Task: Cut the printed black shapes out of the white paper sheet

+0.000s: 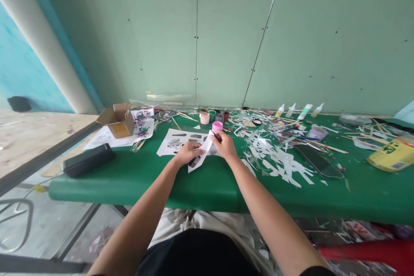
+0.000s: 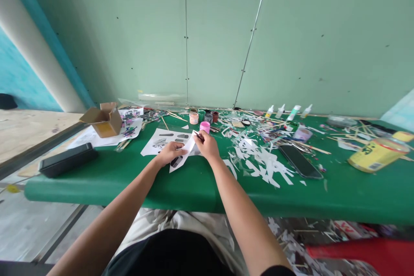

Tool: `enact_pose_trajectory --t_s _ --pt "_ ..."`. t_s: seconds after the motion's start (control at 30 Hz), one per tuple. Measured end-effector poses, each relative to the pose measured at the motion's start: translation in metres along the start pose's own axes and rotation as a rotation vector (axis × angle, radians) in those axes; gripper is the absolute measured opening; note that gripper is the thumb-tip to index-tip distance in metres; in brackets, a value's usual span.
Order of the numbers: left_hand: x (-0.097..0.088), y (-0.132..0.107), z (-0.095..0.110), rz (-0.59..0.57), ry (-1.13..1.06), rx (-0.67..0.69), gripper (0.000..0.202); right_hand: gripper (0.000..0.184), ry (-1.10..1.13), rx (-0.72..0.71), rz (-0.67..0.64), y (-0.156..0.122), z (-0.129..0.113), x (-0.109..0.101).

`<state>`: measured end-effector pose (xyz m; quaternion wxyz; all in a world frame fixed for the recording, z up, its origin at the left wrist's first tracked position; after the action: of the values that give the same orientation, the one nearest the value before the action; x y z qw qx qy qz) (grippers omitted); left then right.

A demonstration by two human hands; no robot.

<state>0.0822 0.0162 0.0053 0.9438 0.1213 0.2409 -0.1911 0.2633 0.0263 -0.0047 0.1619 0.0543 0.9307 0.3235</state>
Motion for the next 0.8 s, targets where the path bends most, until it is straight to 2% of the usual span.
enact_pose_trajectory --t_s 0.1,0.2,0.27,0.43,0.57,0.67,0.8 --pt "0.001 -0.001 0.003 0.02 0.003 0.046 0.019 0.033 0.0 -0.014 -0.021 0.0 -0.001 -0.001" --pt "0.001 0.001 0.004 0.069 -0.031 0.086 0.034 0.034 0.008 -0.024 -0.094 0.0 -0.002 -0.001" --pt "0.0 0.003 0.003 0.141 -0.043 0.107 0.037 0.034 0.016 -0.026 -0.179 -0.001 -0.003 0.001" --pt "-0.004 -0.003 0.001 0.369 0.049 0.15 0.026 0.027 0.0 0.008 -0.395 -0.005 -0.006 0.009" --pt "-0.005 -0.019 0.003 0.48 0.17 0.18 0.016 0.024 -0.012 0.033 -0.472 -0.007 -0.008 0.01" --pt "-0.002 -0.03 0.008 0.441 0.256 0.192 0.011 0.025 0.042 0.066 -0.385 -0.007 -0.007 0.008" --pt "0.013 -0.046 0.012 0.215 0.513 0.229 0.023 0.032 -0.014 0.078 -0.251 -0.005 -0.004 0.004"
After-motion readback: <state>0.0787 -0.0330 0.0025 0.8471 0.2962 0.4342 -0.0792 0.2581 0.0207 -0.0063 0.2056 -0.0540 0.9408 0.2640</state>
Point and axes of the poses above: each hand's wrist, its own y-axis towards the middle knuckle, its own x-axis out of the palm, z = x × y, the point moved 2 cm from there along y, towards the middle knuckle, and after that the axes turned 15 degrees about y, right-handed, at the moved point
